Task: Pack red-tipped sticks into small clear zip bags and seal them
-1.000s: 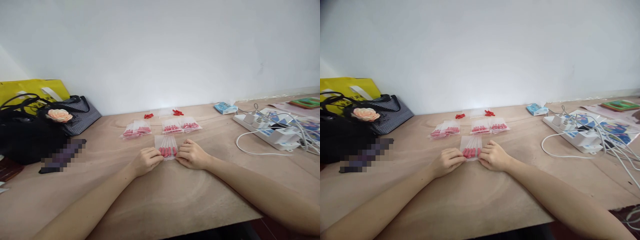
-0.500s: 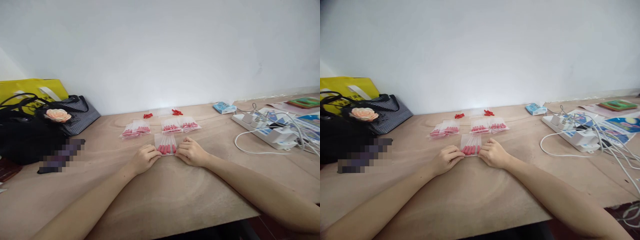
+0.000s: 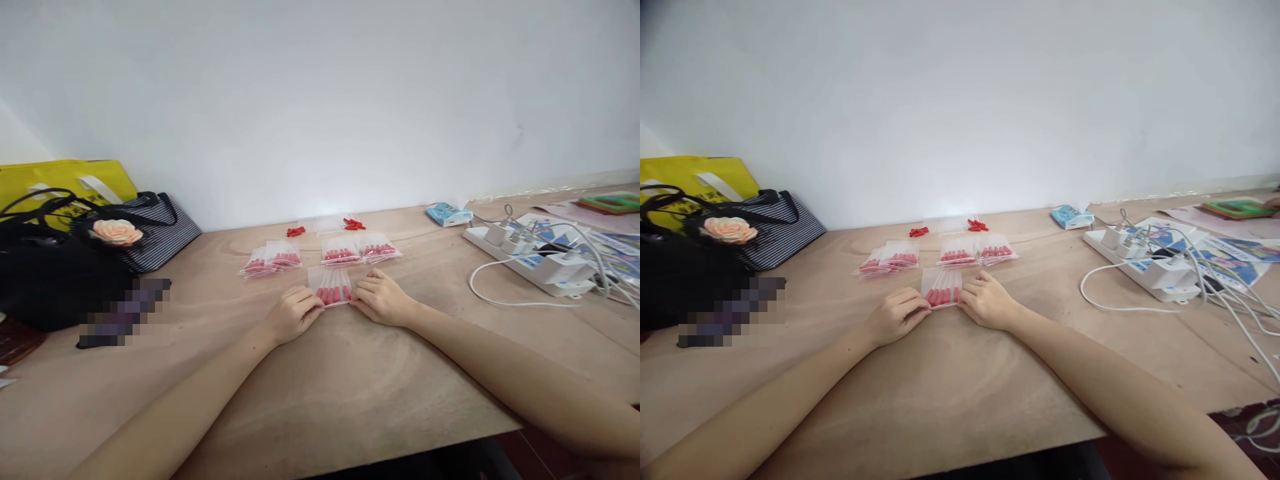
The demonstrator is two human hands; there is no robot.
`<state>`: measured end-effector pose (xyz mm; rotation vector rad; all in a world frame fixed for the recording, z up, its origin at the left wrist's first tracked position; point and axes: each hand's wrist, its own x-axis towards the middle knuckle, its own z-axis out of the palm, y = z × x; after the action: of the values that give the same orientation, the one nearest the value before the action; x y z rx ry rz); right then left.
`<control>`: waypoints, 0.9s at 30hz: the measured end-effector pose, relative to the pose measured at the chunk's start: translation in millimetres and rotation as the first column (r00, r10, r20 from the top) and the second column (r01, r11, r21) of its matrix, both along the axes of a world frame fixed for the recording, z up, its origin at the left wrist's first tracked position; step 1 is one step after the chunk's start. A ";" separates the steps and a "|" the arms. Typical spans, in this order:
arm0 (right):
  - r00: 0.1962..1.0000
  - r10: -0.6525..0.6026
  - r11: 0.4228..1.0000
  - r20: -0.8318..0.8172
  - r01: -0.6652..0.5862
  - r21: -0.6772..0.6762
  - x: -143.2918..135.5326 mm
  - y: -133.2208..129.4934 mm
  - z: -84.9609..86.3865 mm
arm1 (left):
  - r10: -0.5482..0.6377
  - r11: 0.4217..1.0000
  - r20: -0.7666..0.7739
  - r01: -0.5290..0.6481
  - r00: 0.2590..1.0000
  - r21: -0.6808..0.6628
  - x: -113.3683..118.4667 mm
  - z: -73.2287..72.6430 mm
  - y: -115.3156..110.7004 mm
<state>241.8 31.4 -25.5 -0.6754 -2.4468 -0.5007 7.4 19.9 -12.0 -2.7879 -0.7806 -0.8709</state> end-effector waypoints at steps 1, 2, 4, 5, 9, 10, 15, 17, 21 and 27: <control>1.000 -0.010 1.000 0.002 0.010 0.006 -1.3 0.3 0.4 | -0.004 1.000 0.001 0.004 1.000 0.019 2.7 -0.8 0.7; 1.000 -0.016 1.000 0.004 0.016 0.017 -2.6 0.6 0.6 | -0.005 0.999 0.003 0.005 1.000 0.039 5.6 -1.7 1.5; 1.000 -0.022 0.999 0.001 0.022 0.040 -4.8 1.0 0.4 | -0.003 0.997 0.009 0.003 1.000 0.083 11.9 -3.6 3.1; 1.000 -0.022 0.999 -0.005 0.022 0.046 -5.7 1.2 0.0 | -0.001 0.994 0.013 0.000 1.000 0.108 15.0 -4.5 4.0; 0.999 -0.019 0.999 -0.028 0.020 0.025 -6.6 1.5 -2.6 | -0.004 0.975 0.004 0.003 1.000 0.221 26.2 -6.0 6.9; 0.999 -0.016 1.000 -0.030 0.016 0.021 -6.5 1.6 -3.1 | -0.007 0.968 -0.006 0.008 1.000 0.249 28.6 -5.9 7.4; 0.999 -0.007 0.999 -0.037 0.008 0.046 -7.2 1.4 -2.9 | 0.006 0.939 -0.082 0.023 0.997 0.344 36.8 -4.4 7.8; 0.999 -0.003 0.998 -0.034 0.005 0.063 -8.0 0.8 -2.2 | 0.029 0.926 -0.108 0.014 0.994 0.377 37.9 -4.1 7.4; 0.999 0.006 0.996 -0.036 -0.003 0.092 -8.8 -0.5 -1.6 | 0.066 0.910 -0.125 -0.008 0.990 0.415 38.3 -4.5 6.4; 0.999 0.009 0.995 -0.040 -0.005 0.096 -8.8 -1.5 -1.3 | 0.095 0.882 -0.150 -0.013 0.984 0.471 39.1 -2.8 5.3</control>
<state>233.1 29.9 -26.8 -0.6311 -2.3701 -0.5919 46.4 25.2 -14.8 -2.3579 -0.5298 -0.6881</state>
